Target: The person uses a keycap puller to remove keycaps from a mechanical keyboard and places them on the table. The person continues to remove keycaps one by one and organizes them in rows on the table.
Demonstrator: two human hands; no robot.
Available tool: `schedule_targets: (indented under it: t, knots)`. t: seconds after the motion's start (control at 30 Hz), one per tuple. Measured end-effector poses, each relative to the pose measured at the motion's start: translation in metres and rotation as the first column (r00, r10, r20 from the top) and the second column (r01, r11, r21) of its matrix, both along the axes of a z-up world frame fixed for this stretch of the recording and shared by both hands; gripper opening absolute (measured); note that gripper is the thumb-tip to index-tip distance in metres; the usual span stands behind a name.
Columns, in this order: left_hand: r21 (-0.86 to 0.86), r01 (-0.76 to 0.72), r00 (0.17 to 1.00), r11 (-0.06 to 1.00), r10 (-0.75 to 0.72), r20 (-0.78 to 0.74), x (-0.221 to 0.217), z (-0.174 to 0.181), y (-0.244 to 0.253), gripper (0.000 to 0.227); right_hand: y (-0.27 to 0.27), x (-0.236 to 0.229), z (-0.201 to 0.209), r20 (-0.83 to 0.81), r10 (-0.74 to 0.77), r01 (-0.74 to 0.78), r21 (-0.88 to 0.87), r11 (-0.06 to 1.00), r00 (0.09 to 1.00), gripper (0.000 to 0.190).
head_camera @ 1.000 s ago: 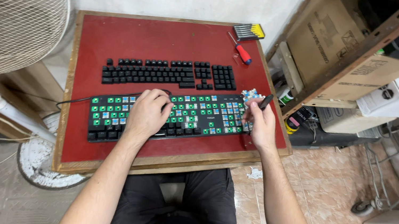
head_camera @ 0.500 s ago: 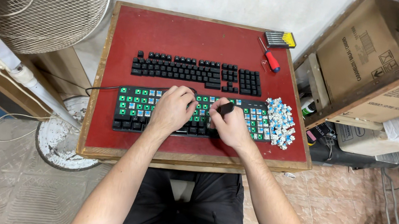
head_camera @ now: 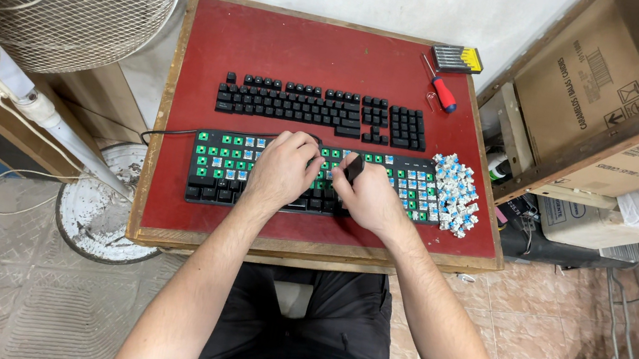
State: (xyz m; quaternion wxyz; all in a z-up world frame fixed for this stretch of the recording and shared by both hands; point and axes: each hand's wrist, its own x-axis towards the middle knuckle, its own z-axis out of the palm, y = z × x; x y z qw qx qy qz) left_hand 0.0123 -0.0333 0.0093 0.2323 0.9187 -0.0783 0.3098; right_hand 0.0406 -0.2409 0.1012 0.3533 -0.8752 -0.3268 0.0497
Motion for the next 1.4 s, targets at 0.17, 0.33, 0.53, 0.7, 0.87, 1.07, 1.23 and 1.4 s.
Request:
schedule_targets:
  t: [0.17,0.33,0.53,0.7,0.87,1.07,1.23,1.4]
  knots:
    - [-0.006,-0.005,1.0,1.0,0.005,0.004,0.002,0.0,0.0,0.008,0.004,-0.012,0.001,-0.049,-0.006,0.004,-0.03,1.0,0.999,0.024]
    - [-0.009,-0.001,1.0,1.0,0.001,0.004,-0.001,-0.001,0.0,0.008,0.002,-0.019,0.015,0.011,0.09,-0.087,-0.156,0.984,0.996,0.027]
    - [-0.01,0.0,1.0,1.0,0.0,0.001,0.0,0.002,0.0,0.007,-0.004,-0.008,-0.018,0.069,0.078,-0.072,-0.089,0.993,0.995,0.029]
    - [-0.012,-0.001,1.0,1.0,0.001,0.0,-0.001,0.005,-0.001,0.006,-0.015,0.015,-0.041,0.245,-0.193,0.088,0.384,0.919,0.95,0.033]
    - [-0.113,0.11,0.994,0.987,-0.11,0.013,-0.015,0.031,-0.002,0.032,-0.001,0.024,-0.023,0.153,-0.15,0.049,0.521,0.852,0.977,0.039]
    - [-0.227,0.21,0.977,0.951,-0.21,0.023,-0.017,0.03,0.003,0.03,0.013,0.03,-0.055,-0.037,-0.06,0.069,0.709,0.702,0.998,0.035]
    - [-0.162,0.14,0.99,0.977,-0.144,-0.009,-0.009,0.016,0.003,0.019,0.023,0.023,-0.052,-0.215,-0.107,0.236,0.77,0.592,0.971,0.036]
    - [-0.05,0.046,0.996,0.998,-0.042,0.078,-0.002,0.002,0.001,0.027,0.027,0.021,-0.051,-0.41,-0.224,0.466,0.737,0.49,0.884,0.041]
